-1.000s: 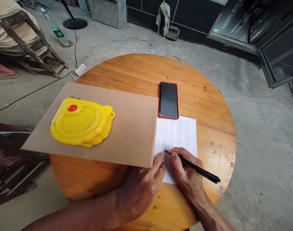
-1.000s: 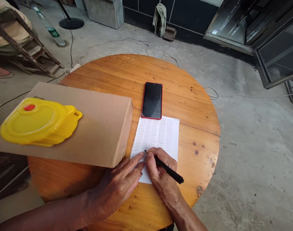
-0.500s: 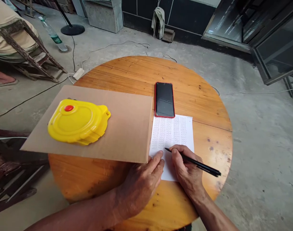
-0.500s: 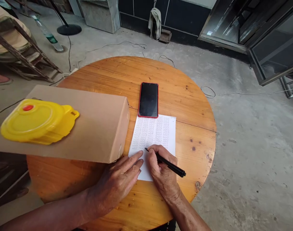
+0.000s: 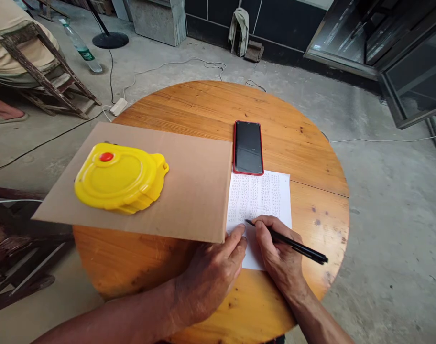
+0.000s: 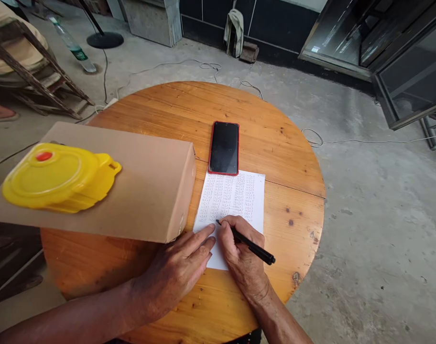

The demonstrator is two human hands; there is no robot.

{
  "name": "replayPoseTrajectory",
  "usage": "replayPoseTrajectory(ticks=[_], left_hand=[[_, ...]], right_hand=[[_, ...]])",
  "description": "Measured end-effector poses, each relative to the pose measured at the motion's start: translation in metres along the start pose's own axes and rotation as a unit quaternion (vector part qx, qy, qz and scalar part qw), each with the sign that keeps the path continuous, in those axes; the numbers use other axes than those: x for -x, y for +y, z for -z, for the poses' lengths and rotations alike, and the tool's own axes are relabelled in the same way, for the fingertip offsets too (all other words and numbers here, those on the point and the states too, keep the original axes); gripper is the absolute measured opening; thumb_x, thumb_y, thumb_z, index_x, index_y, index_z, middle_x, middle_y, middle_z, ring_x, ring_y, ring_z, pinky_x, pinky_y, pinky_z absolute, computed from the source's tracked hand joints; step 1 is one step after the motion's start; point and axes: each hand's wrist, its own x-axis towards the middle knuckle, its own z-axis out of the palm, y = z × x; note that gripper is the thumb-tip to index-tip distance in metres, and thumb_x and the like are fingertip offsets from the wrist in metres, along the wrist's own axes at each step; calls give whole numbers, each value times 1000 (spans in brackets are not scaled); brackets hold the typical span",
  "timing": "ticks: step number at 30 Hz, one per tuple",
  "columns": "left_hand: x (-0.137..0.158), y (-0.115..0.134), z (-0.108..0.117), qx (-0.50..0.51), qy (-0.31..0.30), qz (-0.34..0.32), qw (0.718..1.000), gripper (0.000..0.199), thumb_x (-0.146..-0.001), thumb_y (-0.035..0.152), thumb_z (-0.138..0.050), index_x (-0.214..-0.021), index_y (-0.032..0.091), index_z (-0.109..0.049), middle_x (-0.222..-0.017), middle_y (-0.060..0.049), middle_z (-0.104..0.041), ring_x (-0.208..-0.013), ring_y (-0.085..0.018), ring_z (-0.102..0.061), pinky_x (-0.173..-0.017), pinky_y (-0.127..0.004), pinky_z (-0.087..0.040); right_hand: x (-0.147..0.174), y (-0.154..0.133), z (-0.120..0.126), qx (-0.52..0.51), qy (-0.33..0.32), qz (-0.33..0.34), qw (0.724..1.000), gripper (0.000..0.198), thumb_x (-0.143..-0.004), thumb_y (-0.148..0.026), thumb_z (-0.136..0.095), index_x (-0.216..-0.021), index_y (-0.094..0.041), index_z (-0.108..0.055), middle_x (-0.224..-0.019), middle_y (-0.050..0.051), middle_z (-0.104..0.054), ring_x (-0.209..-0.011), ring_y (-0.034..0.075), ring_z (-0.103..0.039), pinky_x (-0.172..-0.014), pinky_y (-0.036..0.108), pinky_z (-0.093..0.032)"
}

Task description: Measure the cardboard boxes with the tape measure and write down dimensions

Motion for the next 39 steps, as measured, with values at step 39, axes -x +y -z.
replayPoseTrajectory(ticks=[39], left_hand=[[-1, 1, -1, 34, -1, 21, 999, 25, -90, 9, -48, -111, 13, -60, -132, -12, -58, -115, -24, -60, -94, -38, -54]], right_hand=[[-1, 0, 17, 76, 42, 81, 993, 24, -93, -18, -52, -115, -23, -61, -100, 5, -65, -88, 18, -63, -78, 32, -49]])
